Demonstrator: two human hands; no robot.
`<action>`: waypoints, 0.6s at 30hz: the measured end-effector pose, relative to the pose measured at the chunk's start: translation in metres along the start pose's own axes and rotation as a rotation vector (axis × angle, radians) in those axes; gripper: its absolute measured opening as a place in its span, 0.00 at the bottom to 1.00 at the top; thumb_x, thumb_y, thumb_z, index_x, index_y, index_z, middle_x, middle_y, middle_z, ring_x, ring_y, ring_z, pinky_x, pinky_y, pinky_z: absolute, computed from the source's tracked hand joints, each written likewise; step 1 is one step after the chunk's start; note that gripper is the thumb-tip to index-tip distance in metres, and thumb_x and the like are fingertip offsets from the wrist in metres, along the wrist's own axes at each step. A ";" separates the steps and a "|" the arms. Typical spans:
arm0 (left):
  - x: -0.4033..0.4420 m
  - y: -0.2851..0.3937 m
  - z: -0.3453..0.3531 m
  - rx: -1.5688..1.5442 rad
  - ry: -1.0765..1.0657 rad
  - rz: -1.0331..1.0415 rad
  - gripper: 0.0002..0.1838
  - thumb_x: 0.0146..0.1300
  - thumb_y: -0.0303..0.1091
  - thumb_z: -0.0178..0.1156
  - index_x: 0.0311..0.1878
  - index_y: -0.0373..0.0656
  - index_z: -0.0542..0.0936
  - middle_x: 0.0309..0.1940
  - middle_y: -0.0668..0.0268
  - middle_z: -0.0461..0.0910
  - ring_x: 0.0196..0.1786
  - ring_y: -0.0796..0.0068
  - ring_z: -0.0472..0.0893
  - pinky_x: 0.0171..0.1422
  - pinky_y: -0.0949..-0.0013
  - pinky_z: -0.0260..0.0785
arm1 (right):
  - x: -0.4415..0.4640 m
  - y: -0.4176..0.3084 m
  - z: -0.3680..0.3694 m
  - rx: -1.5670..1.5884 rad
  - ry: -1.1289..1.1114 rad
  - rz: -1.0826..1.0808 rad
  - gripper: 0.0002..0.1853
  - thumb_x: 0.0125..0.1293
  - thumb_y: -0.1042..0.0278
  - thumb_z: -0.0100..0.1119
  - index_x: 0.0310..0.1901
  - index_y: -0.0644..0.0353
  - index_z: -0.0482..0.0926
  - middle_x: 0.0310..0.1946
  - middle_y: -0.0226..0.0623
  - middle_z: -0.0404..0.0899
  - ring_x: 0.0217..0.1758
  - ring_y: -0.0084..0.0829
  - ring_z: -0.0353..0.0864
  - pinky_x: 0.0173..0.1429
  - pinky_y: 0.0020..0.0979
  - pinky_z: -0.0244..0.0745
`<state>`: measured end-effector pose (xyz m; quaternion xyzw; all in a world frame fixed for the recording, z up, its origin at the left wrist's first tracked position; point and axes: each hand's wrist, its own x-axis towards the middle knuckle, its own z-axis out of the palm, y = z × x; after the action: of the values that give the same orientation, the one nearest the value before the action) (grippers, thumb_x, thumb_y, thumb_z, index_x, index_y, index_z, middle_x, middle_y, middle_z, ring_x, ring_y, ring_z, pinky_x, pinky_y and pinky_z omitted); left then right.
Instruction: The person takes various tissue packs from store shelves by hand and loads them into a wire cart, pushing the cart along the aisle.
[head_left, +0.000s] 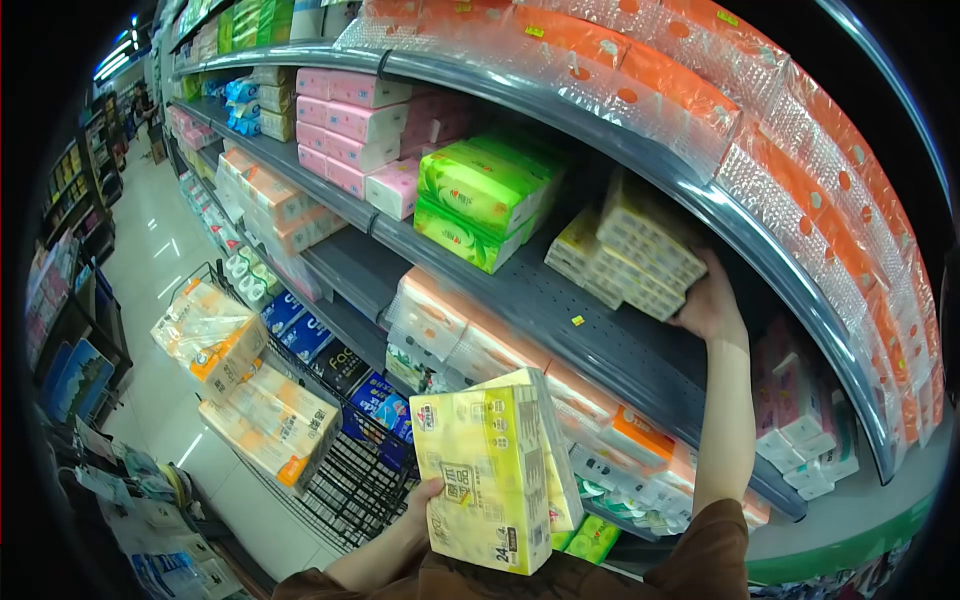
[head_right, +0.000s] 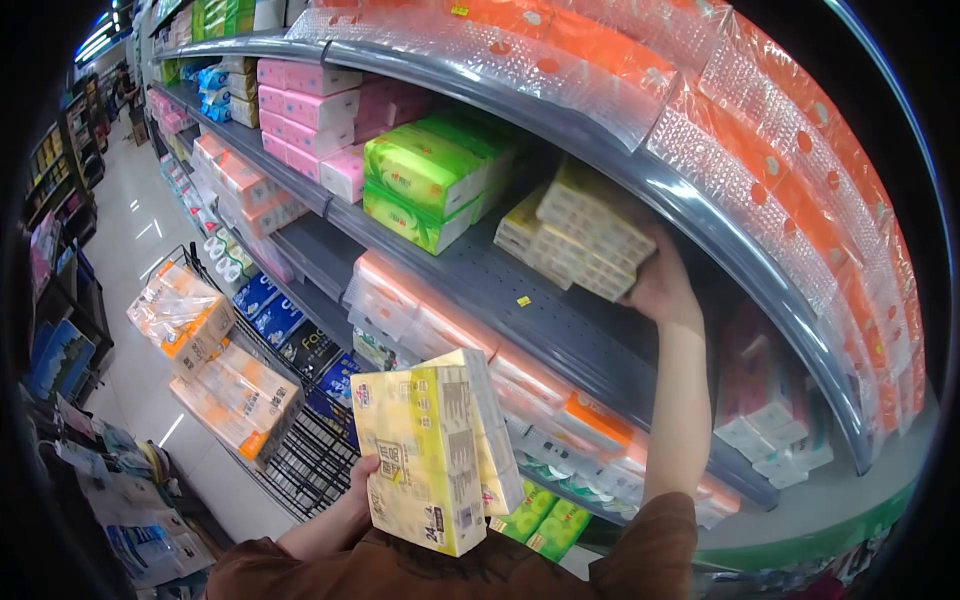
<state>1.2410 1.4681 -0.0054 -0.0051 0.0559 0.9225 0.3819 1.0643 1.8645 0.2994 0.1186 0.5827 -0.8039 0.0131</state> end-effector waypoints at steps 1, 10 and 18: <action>0.000 0.003 0.001 -0.007 -0.030 0.007 0.42 0.57 0.45 0.64 0.71 0.31 0.63 0.62 0.42 0.75 0.60 0.45 0.80 0.64 0.45 0.75 | -0.001 0.003 -0.008 0.077 -0.082 -0.003 0.32 0.69 0.40 0.51 0.68 0.52 0.68 0.65 0.42 0.72 0.66 0.41 0.73 0.67 0.57 0.64; -0.017 -0.005 0.005 -0.050 -0.059 -0.002 0.42 0.59 0.44 0.65 0.71 0.31 0.63 0.62 0.43 0.75 0.60 0.46 0.80 0.63 0.47 0.76 | -0.013 0.015 0.002 0.245 -0.028 -0.010 0.30 0.70 0.44 0.53 0.64 0.58 0.72 0.63 0.42 0.75 0.63 0.40 0.75 0.65 0.48 0.70; -0.056 -0.030 0.009 0.043 -0.087 0.026 0.42 0.61 0.49 0.62 0.73 0.35 0.62 0.66 0.46 0.72 0.63 0.47 0.78 0.66 0.46 0.74 | -0.153 0.036 -0.014 0.215 -0.022 -0.070 0.30 0.66 0.54 0.59 0.63 0.66 0.71 0.58 0.45 0.79 0.58 0.39 0.80 0.63 0.41 0.74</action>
<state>1.3017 1.4504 0.0032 0.0439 0.0590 0.9253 0.3720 1.2215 1.8484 0.2934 0.0902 0.4968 -0.8629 -0.0215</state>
